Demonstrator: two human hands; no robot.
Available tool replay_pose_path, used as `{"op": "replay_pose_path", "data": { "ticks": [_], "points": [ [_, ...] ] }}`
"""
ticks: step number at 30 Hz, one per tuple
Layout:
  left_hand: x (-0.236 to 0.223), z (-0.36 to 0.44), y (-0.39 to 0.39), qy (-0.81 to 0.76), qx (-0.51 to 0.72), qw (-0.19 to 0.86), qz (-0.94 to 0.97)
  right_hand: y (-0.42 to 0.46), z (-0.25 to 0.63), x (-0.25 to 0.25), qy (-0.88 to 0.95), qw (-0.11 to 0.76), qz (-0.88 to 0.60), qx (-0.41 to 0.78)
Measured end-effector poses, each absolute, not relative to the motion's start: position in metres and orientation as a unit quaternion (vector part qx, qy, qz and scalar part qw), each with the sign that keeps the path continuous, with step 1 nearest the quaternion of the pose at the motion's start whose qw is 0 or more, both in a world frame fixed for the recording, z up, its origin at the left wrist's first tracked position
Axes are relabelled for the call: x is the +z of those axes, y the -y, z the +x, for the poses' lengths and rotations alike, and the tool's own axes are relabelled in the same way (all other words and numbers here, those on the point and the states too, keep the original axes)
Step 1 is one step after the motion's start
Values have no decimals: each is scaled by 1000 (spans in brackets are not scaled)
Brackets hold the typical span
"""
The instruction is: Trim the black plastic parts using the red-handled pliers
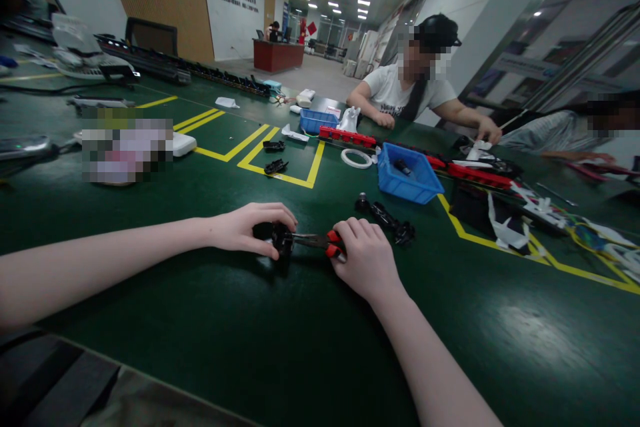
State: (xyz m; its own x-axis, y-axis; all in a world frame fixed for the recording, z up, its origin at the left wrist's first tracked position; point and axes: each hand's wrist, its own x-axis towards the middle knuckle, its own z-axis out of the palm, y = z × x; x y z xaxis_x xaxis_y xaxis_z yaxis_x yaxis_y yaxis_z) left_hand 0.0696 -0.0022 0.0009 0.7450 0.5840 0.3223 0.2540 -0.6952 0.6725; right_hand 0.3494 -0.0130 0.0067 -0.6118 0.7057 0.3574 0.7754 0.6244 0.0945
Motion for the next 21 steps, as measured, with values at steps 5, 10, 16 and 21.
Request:
{"op": "replay_pose_path", "data": {
  "ticks": [5, 10, 16, 21],
  "points": [
    [0, 70, 2, -238, 264, 303, 884, 13, 350, 6, 891, 143, -412, -126],
    [0, 70, 2, -233, 266, 301, 886, 12, 350, 5, 895, 144, -405, -117],
    [0, 70, 2, -225, 266, 302, 887, 12, 350, 5, 896, 147, -403, -117],
    [1, 70, 5, -216, 284, 294, 887, 13, 350, 6, 899, 151, -401, -90]
  ]
}}
